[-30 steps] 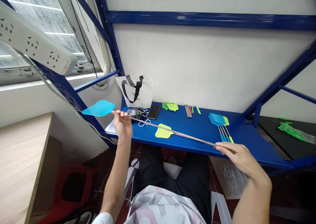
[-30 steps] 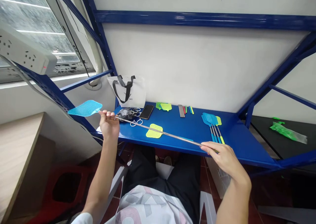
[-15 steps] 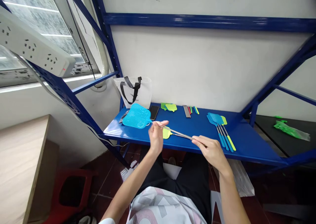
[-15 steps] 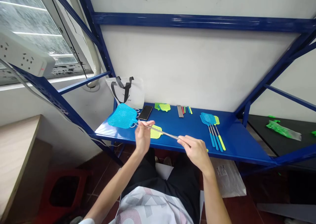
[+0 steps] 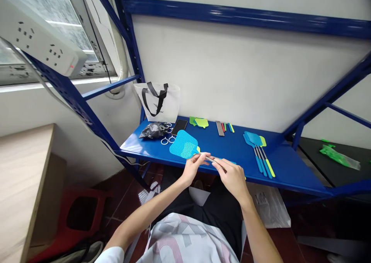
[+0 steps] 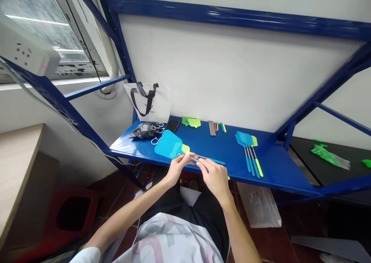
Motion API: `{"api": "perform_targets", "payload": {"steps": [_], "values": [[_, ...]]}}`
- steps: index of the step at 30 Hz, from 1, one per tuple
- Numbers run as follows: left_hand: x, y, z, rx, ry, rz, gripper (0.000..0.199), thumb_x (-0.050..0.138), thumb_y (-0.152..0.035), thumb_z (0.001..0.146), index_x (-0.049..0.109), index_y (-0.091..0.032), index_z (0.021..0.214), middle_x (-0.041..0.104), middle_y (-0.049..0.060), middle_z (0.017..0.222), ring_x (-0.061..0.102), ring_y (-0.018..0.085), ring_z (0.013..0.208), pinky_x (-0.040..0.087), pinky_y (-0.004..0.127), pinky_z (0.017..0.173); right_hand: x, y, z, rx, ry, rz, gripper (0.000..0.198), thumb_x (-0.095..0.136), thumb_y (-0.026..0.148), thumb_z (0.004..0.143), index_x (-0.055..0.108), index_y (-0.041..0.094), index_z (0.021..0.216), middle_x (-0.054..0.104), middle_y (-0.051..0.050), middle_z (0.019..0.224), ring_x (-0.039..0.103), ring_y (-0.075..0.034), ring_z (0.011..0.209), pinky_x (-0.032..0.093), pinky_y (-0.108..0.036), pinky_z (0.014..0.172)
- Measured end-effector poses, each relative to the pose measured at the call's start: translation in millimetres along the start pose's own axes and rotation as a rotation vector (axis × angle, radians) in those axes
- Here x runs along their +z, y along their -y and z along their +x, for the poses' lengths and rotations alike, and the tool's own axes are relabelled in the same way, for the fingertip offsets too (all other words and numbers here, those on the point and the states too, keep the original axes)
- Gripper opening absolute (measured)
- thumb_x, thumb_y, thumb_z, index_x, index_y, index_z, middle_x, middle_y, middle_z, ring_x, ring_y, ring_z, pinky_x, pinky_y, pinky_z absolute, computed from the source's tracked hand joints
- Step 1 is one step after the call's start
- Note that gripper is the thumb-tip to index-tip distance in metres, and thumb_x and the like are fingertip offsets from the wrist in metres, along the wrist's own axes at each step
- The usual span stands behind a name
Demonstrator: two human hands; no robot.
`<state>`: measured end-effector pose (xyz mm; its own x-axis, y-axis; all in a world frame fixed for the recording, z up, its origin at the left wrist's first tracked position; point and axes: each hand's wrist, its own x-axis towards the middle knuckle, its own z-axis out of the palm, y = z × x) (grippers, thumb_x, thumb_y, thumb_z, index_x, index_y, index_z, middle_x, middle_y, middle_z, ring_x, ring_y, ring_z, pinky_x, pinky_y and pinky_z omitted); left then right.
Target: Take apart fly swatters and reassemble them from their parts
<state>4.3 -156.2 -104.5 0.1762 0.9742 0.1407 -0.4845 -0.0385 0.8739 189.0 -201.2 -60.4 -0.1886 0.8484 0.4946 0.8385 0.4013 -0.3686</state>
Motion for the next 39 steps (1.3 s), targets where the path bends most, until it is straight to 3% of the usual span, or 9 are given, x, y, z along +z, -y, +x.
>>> {"api": "perform_targets", "payload": {"steps": [5, 10, 14, 22, 26, 30, 34, 39], "values": [[-14.4, -10.9, 9.5, 0.006, -0.125, 0.056, 0.048, 0.084, -0.059, 0.091, 0.086, -0.015, 0.108, 0.084, 0.016, 0.108, 0.081, 0.031, 0.099, 0.065, 0.04, 0.084, 11.0, -5.4, 3.4, 0.031, -0.036, 0.002, 0.043, 0.049, 0.051, 0.115, 0.085, 0.029, 0.119, 0.086, -0.007, 0.11, 0.083, -0.027, 0.092, 0.057, -0.031, 0.072], [-6.0, -16.4, 8.2, 0.079, -0.109, 0.111, 0.044, 0.079, -0.062, 0.095, 0.086, -0.018, 0.096, 0.084, 0.014, 0.108, 0.079, 0.028, 0.094, 0.063, 0.038, 0.079, 9.9, -2.7, 2.4, 0.035, -0.035, 0.031, 0.044, 0.048, 0.051, 0.115, 0.085, 0.029, 0.121, 0.086, -0.008, 0.109, 0.083, -0.027, 0.092, 0.057, -0.031, 0.071], [4.8, -14.1, 6.9, 0.158, -0.12, 0.156, 0.041, 0.077, -0.06, 0.097, 0.087, -0.02, 0.099, 0.084, 0.012, 0.107, 0.077, 0.025, 0.088, 0.063, 0.038, 0.078, 13.9, -3.4, 0.9, 0.034, -0.061, 0.056, 0.044, 0.048, 0.051, 0.115, 0.086, 0.029, 0.12, 0.086, -0.008, 0.113, 0.083, -0.028, 0.098, 0.059, -0.032, 0.074], [4.6, -3.1, 14.6, 0.034, -0.018, 0.11, 0.047, 0.077, -0.063, 0.095, 0.088, -0.019, 0.104, 0.084, 0.014, 0.115, 0.08, 0.029, 0.1, 0.066, 0.037, 0.08, 23.8, -4.5, 1.1, 0.091, -0.108, 0.027, 0.047, 0.047, 0.051, 0.115, 0.087, 0.027, 0.117, 0.086, -0.01, 0.112, 0.084, -0.028, 0.096, 0.059, -0.032, 0.074], [-15.2, -1.6, 35.5, 0.025, 0.032, 0.123, 0.044, 0.085, -0.057, 0.089, 0.085, -0.02, 0.111, 0.082, 0.015, 0.123, 0.08, 0.032, 0.106, 0.066, 0.038, 0.079, 26.8, -25.0, 10.4, 0.101, -0.046, 0.1, 0.046, 0.049, 0.055, 0.113, 0.085, 0.028, 0.12, 0.086, -0.009, 0.111, 0.083, -0.027, 0.093, 0.06, -0.033, 0.076], [-48.3, 2.5, 61.4, 0.093, -0.051, 0.307, 0.039, 0.096, -0.046, 0.073, 0.082, -0.018, 0.096, 0.084, 0.014, 0.101, 0.08, 0.031, 0.094, 0.063, 0.036, 0.077, 32.1, -66.0, 19.2, 0.192, 0.065, 0.141, 0.045, 0.052, 0.061, 0.11, 0.082, 0.028, 0.116, 0.083, -0.003, 0.081, 0.078, -0.023, 0.072, 0.052, -0.029, 0.063], [-83.9, 6.7, 73.7, 0.214, -0.1, 0.517, 0.031, 0.082, -0.04, 0.087, 0.081, -0.02, 0.111, 0.083, 0.013, 0.113, 0.078, 0.029, 0.102, 0.06, 0.034, 0.08, 39.4, -103.7, 32.2, 0.258, 0.137, 0.141, 0.043, 0.054, 0.062, 0.109, 0.077, 0.026, 0.106, 0.078, -0.001, 0.077, 0.076, -0.023, 0.073, 0.048, -0.029, 0.066], [-115.8, 17.8, 81.2, 0.279, -0.254, 0.776, 0.028, 0.056, -0.025, 0.101, 0.074, -0.023, 0.123, 0.078, 0.012, 0.127, 0.074, 0.027, 0.115, 0.059, 0.039, 0.097, 60.5, -129.5, 60.1, 0.17, 0.246, 0.041, 0.034, 0.058, 0.054, 0.107, 0.078, 0.028, 0.1, 0.079, -0.004, 0.1, 0.074, -0.025, 0.092, 0.048, -0.032, 0.073]]}}
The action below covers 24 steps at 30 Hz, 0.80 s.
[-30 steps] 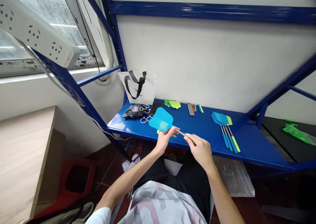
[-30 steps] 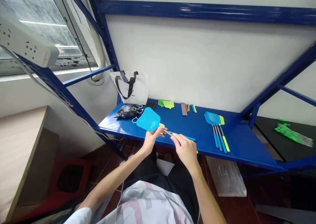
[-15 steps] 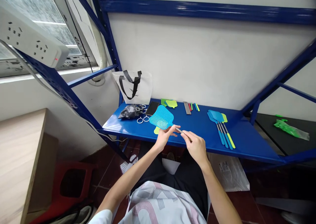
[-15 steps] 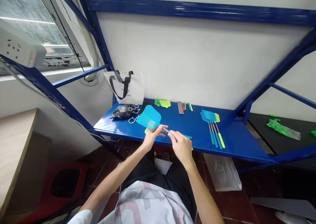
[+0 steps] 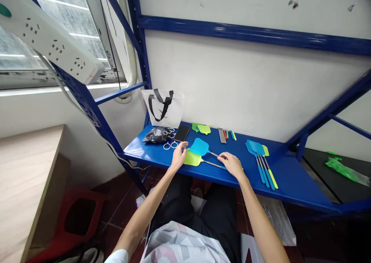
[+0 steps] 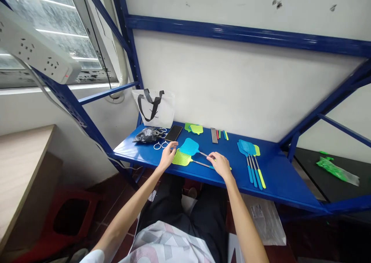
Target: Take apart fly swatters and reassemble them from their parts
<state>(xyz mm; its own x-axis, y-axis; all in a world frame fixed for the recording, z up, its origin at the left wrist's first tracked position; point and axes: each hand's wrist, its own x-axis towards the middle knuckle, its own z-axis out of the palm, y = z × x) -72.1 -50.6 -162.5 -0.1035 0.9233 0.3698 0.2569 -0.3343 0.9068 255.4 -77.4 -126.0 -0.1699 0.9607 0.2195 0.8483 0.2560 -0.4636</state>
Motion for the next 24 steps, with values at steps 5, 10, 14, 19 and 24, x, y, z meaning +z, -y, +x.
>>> {"api": "perform_targets", "payload": {"steps": [5, 10, 14, 19, 24], "values": [[-0.5, 17.3, 0.8, 0.143, 0.141, 0.368, 0.027, 0.053, -0.026, 0.107, 0.074, -0.026, 0.123, 0.073, 0.01, 0.14, 0.067, 0.029, 0.134, 0.051, 0.047, 0.116, 24.0, 1.0, 25.0, -0.124, 0.053, -0.028, 0.029, 0.058, 0.047, 0.108, 0.079, 0.028, 0.097, 0.071, -0.006, 0.104, 0.068, -0.026, 0.105, 0.051, -0.035, 0.085], [2.2, 23.5, -5.0, 0.216, 0.204, 0.58, 0.028, 0.054, -0.032, 0.108, 0.075, -0.028, 0.127, 0.07, 0.01, 0.148, 0.063, 0.034, 0.141, 0.048, 0.052, 0.119, 15.8, -4.5, 18.3, -0.174, -0.014, 0.034, 0.031, 0.054, 0.049, 0.111, 0.077, 0.032, 0.123, 0.074, -0.007, 0.125, 0.067, -0.028, 0.12, 0.052, -0.042, 0.102], [6.0, 24.9, -6.9, 0.231, 0.188, 0.601, 0.029, 0.052, -0.034, 0.11, 0.075, -0.028, 0.126, 0.071, 0.01, 0.147, 0.063, 0.035, 0.14, 0.049, 0.052, 0.117, -2.2, -37.0, -13.0, 0.076, -0.234, 0.055, 0.041, 0.047, 0.054, 0.111, 0.078, 0.028, 0.115, 0.077, -0.01, 0.114, 0.072, -0.028, 0.101, 0.055, -0.037, 0.085], [9.2, 20.4, -6.9, 0.27, 0.21, 0.645, 0.03, 0.051, -0.034, 0.111, 0.074, -0.028, 0.13, 0.072, 0.011, 0.146, 0.063, 0.035, 0.14, 0.048, 0.052, 0.116, 6.9, -64.7, -48.4, 0.267, -0.328, -0.008, 0.046, 0.044, 0.06, 0.109, 0.077, 0.027, 0.106, 0.078, -0.008, 0.091, 0.071, -0.027, 0.081, 0.046, -0.032, 0.067], [2.7, 19.7, -0.4, 0.248, 0.255, 0.633, 0.032, 0.049, -0.036, 0.113, 0.074, -0.028, 0.13, 0.074, 0.009, 0.145, 0.064, 0.032, 0.14, 0.048, 0.05, 0.117, 14.7, -61.6, -50.9, 0.205, -0.306, 0.075, 0.047, 0.048, 0.065, 0.106, 0.076, 0.027, 0.104, 0.078, -0.008, 0.094, 0.069, -0.025, 0.078, 0.048, -0.033, 0.068]]}}
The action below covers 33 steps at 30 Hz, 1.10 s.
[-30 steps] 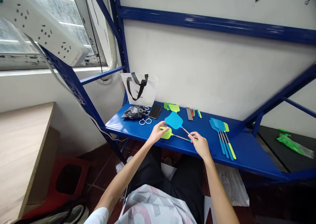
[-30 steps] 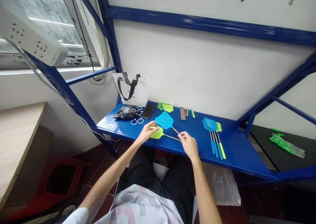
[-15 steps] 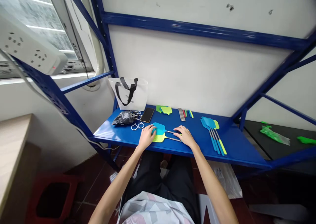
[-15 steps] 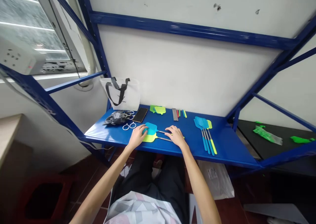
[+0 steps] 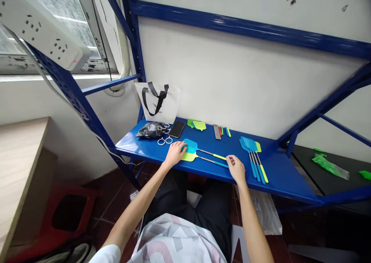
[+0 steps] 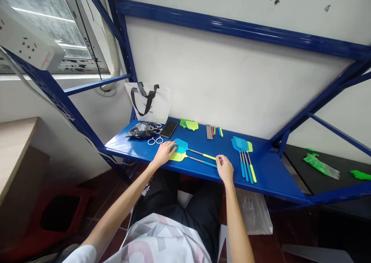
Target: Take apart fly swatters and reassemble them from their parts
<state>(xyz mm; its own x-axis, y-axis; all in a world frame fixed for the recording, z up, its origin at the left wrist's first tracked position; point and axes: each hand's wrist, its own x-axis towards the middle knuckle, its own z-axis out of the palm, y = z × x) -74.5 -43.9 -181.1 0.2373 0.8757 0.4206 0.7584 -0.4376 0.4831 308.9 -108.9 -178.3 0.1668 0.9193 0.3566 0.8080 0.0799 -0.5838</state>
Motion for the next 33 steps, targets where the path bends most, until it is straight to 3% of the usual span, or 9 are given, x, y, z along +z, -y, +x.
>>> {"api": "perform_targets", "payload": {"steps": [5, 12, 22, 33], "values": [[-4.3, 9.4, 3.9, -0.02, 0.003, -0.019, 0.034, 0.047, -0.034, 0.113, 0.073, -0.027, 0.134, 0.073, 0.009, 0.147, 0.064, 0.03, 0.141, 0.048, 0.051, 0.119, -1.7, -13.7, 9.7, -0.026, -0.08, -0.017, 0.042, 0.046, 0.056, 0.107, 0.074, 0.025, 0.103, 0.075, -0.01, 0.103, 0.068, -0.027, 0.087, 0.052, -0.038, 0.08], [-10.3, 27.6, 5.3, 0.071, 0.063, -0.029, 0.037, 0.046, -0.032, 0.113, 0.075, -0.027, 0.135, 0.071, 0.008, 0.15, 0.065, 0.03, 0.141, 0.048, 0.051, 0.122, -8.5, -33.2, 13.3, -0.121, -0.131, -0.107, 0.034, 0.041, 0.035, 0.106, 0.073, 0.024, 0.105, 0.075, -0.013, 0.114, 0.066, -0.031, 0.108, 0.051, -0.046, 0.098], [-14.1, 19.9, 4.1, 0.039, 0.076, -0.031, 0.039, 0.045, -0.037, 0.114, 0.074, -0.027, 0.137, 0.07, 0.008, 0.151, 0.062, 0.03, 0.144, 0.047, 0.052, 0.124, -6.5, -17.0, 5.3, -0.205, -0.087, -0.253, 0.033, 0.042, 0.021, 0.105, 0.075, 0.023, 0.106, 0.074, -0.012, 0.115, 0.064, -0.031, 0.105, 0.05, -0.044, 0.091], [-19.0, 17.7, 1.7, 0.067, 0.062, -0.048, 0.039, 0.046, -0.037, 0.113, 0.077, -0.027, 0.133, 0.072, 0.009, 0.149, 0.065, 0.031, 0.14, 0.049, 0.05, 0.121, -7.8, -9.4, 1.7, -0.197, -0.084, -0.265, 0.037, 0.04, 0.019, 0.103, 0.076, 0.024, 0.108, 0.073, -0.013, 0.115, 0.063, -0.032, 0.106, 0.05, -0.046, 0.091]]}}
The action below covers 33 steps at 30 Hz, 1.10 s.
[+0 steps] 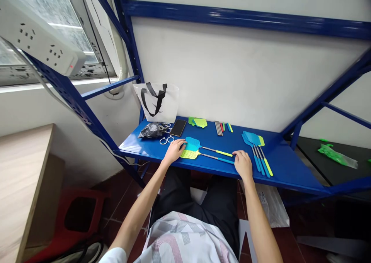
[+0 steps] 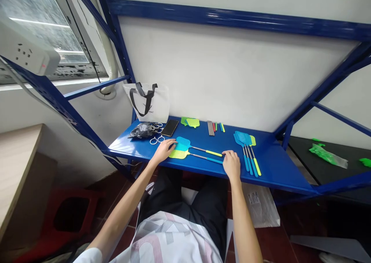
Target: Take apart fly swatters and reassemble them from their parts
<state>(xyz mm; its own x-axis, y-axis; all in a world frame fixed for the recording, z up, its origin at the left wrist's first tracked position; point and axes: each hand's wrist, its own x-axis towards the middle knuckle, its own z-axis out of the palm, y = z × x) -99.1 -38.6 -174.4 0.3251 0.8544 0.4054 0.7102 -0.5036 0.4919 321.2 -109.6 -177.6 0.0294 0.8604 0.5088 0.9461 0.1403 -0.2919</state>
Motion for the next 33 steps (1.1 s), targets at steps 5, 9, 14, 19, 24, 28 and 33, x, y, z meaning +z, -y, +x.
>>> {"api": "perform_targets", "payload": {"steps": [5, 9, 14, 19, 24, 28, 33], "values": [[2.4, 2.0, 0.9, -0.002, 0.001, 0.005, 0.039, 0.045, -0.038, 0.113, 0.077, -0.026, 0.133, 0.072, 0.01, 0.147, 0.064, 0.031, 0.14, 0.048, 0.05, 0.122, -1.9, 2.5, -0.3, 0.017, 0.014, 0.006, 0.037, 0.04, 0.019, 0.104, 0.077, 0.025, 0.108, 0.074, -0.013, 0.117, 0.063, -0.032, 0.106, 0.05, -0.044, 0.089], [2.4, 1.5, 1.0, -0.011, 0.0, 0.003, 0.039, 0.045, -0.037, 0.112, 0.077, -0.026, 0.132, 0.072, 0.01, 0.147, 0.064, 0.031, 0.14, 0.048, 0.051, 0.122, -1.5, 1.7, -0.4, 0.017, 0.012, 0.004, 0.035, 0.041, 0.02, 0.105, 0.076, 0.025, 0.107, 0.074, -0.013, 0.116, 0.063, -0.032, 0.106, 0.05, -0.044, 0.089], [-0.7, -1.4, 1.0, -0.014, 0.013, 0.008, 0.039, 0.045, -0.037, 0.113, 0.076, -0.026, 0.133, 0.072, 0.009, 0.148, 0.064, 0.031, 0.141, 0.048, 0.051, 0.122, 0.1, 0.1, -0.1, 0.01, 0.006, 0.006, 0.034, 0.041, 0.023, 0.105, 0.075, 0.024, 0.105, 0.074, -0.013, 0.116, 0.064, -0.032, 0.107, 0.049, -0.045, 0.09], [-1.9, -2.1, 1.0, -0.01, 0.014, 0.01, 0.039, 0.045, -0.037, 0.113, 0.076, -0.026, 0.133, 0.072, 0.009, 0.147, 0.064, 0.031, 0.14, 0.048, 0.051, 0.122, 0.2, -0.3, -0.1, 0.01, 0.011, 0.021, 0.033, 0.041, 0.026, 0.106, 0.075, 0.024, 0.104, 0.075, -0.013, 0.115, 0.064, -0.032, 0.106, 0.049, -0.044, 0.089], [-1.0, -1.7, 0.6, -0.003, 0.003, 0.014, 0.039, 0.044, -0.038, 0.113, 0.076, -0.027, 0.134, 0.072, 0.009, 0.146, 0.064, 0.031, 0.14, 0.049, 0.05, 0.122, 0.1, -0.1, 0.1, 0.014, 0.011, 0.023, 0.033, 0.042, 0.026, 0.106, 0.075, 0.024, 0.104, 0.075, -0.013, 0.115, 0.063, -0.032, 0.105, 0.048, -0.044, 0.088], [-0.9, -1.9, 0.5, -0.009, 0.011, 0.014, 0.039, 0.044, -0.038, 0.113, 0.075, -0.027, 0.134, 0.071, 0.009, 0.148, 0.063, 0.031, 0.141, 0.049, 0.05, 0.121, -1.0, 1.4, 0.2, 0.017, 0.006, 0.016, 0.034, 0.041, 0.027, 0.107, 0.075, 0.024, 0.104, 0.075, -0.013, 0.115, 0.064, -0.032, 0.106, 0.049, -0.044, 0.09], [-0.5, -1.6, 0.9, -0.005, 0.012, 0.019, 0.039, 0.044, -0.037, 0.113, 0.075, -0.027, 0.134, 0.072, 0.009, 0.148, 0.064, 0.031, 0.141, 0.049, 0.051, 0.121, -0.7, 2.2, 0.0, 0.013, 0.007, 0.016, 0.035, 0.041, 0.029, 0.107, 0.075, 0.024, 0.104, 0.075, -0.014, 0.114, 0.063, -0.032, 0.105, 0.049, -0.046, 0.091]]}}
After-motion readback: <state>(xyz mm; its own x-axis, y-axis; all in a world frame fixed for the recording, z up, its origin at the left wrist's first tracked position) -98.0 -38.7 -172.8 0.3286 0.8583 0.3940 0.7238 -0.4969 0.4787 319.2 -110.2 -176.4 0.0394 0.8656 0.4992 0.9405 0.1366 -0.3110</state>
